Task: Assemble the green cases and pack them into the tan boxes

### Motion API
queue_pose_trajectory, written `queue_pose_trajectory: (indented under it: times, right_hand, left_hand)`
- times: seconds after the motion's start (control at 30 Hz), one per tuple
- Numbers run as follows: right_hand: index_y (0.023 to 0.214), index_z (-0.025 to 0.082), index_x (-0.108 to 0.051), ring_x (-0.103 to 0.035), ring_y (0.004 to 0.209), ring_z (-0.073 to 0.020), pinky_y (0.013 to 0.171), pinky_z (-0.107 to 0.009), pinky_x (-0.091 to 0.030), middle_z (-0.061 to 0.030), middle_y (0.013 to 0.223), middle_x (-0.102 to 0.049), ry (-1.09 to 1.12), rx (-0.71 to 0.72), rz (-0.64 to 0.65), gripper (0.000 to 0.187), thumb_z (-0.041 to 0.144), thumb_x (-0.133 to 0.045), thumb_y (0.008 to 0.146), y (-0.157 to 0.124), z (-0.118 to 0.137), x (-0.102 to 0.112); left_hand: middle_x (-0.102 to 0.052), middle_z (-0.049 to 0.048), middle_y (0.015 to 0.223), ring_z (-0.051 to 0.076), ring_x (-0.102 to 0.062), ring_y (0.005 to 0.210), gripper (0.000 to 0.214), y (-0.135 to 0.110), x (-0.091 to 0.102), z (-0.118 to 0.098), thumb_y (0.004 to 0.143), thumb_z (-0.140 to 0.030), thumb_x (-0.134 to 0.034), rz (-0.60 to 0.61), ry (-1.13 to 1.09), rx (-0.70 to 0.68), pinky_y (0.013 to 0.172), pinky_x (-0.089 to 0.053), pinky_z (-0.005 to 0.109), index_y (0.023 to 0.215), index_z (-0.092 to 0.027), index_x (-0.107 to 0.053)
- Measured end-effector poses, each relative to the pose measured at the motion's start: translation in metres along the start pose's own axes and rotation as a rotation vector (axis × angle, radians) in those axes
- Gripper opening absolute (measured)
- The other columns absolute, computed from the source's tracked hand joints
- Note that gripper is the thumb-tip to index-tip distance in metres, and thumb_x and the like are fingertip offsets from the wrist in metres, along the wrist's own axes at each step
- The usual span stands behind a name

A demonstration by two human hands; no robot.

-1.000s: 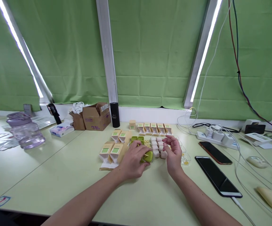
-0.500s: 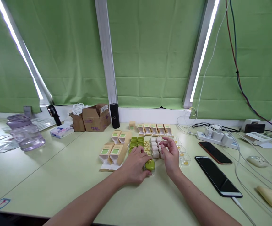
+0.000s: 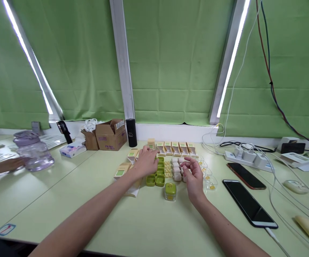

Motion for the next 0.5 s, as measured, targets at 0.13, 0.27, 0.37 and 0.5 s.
queue_pose_trajectory:
  times: [0.13, 0.27, 0.37, 0.5]
  right_hand:
    - [0.114, 0.025, -0.064, -0.062, 0.085, -0.0211, 0.068, -0.033, -0.048, -0.0025, 0.091, -0.068, -0.055, -0.005, -0.040, 0.033, 0.040, -0.071, 0.085, -0.001, 0.000, 0.003]
    - [0.114, 0.025, -0.064, -0.061, 0.082, -0.0207, 0.067, -0.032, -0.047, -0.0026, 0.091, -0.068, -0.083, -0.005, -0.031, 0.035, 0.041, -0.070, 0.084, -0.001, -0.001, 0.003]
    - [0.115, 0.024, -0.064, -0.061, 0.080, -0.0202, 0.064, -0.031, -0.046, -0.0028, 0.090, -0.068, -0.078, -0.006, -0.032, 0.035, 0.042, -0.070, 0.085, 0.000, -0.002, 0.005]
    - [0.115, 0.024, -0.064, -0.061, 0.076, -0.0197, 0.062, -0.030, -0.046, -0.0030, 0.089, -0.068, -0.081, 0.002, -0.024, 0.034, 0.042, -0.069, 0.086, 0.000, -0.002, 0.004]
  left_hand:
    - [-0.073, 0.0173, 0.112, 0.043, -0.047, 0.127, 0.047, 0.043, -0.026, 0.026, 0.085, -0.021, -0.063, 0.138, 0.070, 0.079, 0.104, -0.039, 0.056, 0.132, -0.019, -0.068]
    - [-0.074, 0.0161, 0.121, 0.045, -0.049, 0.134, 0.055, 0.075, -0.061, 0.052, 0.081, -0.022, -0.074, 0.268, 0.081, 0.197, 0.107, -0.042, 0.059, 0.135, -0.022, -0.068]
    - [-0.066, 0.0142, 0.136, 0.037, -0.058, 0.131, 0.046, 0.089, -0.083, 0.066, 0.094, -0.034, -0.073, 0.332, 0.085, 0.263, 0.107, -0.050, 0.057, 0.137, -0.020, -0.064]
    - [-0.064, 0.0116, 0.135, 0.026, -0.068, 0.115, 0.039, 0.100, -0.102, 0.071, 0.102, -0.038, -0.066, 0.383, 0.097, 0.303, 0.097, -0.060, 0.048, 0.134, -0.017, -0.062]
Point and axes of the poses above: each hand's wrist, its own y-axis towards the middle knuckle, its own x-axis out of the back of the hand, z = x × y, the point moved 10 cm from there along y, towards the middle knuckle
